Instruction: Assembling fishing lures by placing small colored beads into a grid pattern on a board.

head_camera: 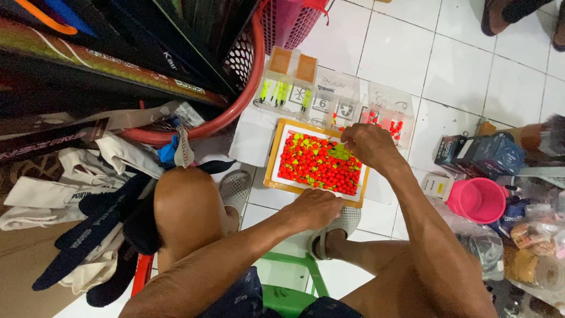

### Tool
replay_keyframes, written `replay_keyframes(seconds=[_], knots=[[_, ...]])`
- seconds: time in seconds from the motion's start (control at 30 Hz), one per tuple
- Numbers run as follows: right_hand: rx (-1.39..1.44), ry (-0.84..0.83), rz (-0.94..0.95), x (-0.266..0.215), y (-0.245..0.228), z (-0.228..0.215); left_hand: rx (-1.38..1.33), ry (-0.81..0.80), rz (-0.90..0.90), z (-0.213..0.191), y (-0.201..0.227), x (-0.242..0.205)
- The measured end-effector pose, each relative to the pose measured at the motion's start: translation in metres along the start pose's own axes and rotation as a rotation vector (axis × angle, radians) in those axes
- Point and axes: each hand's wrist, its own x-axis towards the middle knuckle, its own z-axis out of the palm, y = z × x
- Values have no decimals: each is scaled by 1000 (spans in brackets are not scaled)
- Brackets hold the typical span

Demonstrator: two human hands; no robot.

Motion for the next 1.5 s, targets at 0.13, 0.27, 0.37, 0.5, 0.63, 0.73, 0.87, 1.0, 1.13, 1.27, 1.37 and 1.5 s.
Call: replay_keyframes(seconds=[0.13, 0.27, 0.37, 0.5, 0.63, 0.73, 0.87, 1.0, 1.13, 1.27, 1.37, 1.5], knots=[[10, -17, 4, -10, 3, 6, 91, -70, 2, 14, -14, 6], [-14, -33, -39, -8, -1, 22, 90, -90, -1, 8, -12, 5], [-98, -4, -105, -8, -6, 27, 83, -94, -18, 7, -11, 3], [-89, 2, -118, 2, 4, 44, 77, -78, -17, 6, -13, 2], [-82, -27, -92, -5, -2, 33, 80, -71, -11, 3, -10, 0], [-44, -11, -109, -11, 6, 31, 98, -63, -29, 3, -12, 2], [-98, -18, -95, -20, 12, 23, 84, -40, -9, 2, -13, 1], [-70, -49, -47, -31, 11, -1, 113, 34, -47, -3, -15, 2], [112, -133, 18, -40, 12, -23, 116, 186, -118, -23, -10, 1], [347, -168, 62, -37, 17, -14, 55, 419, -116, -58, 11, -4], [307, -224, -11, -46, -3, -29, 146, 561, -133, -55, -1, 0], [492, -237, -39, -41, -2, -14, 77, 524, -104, -50, -4, -3]])
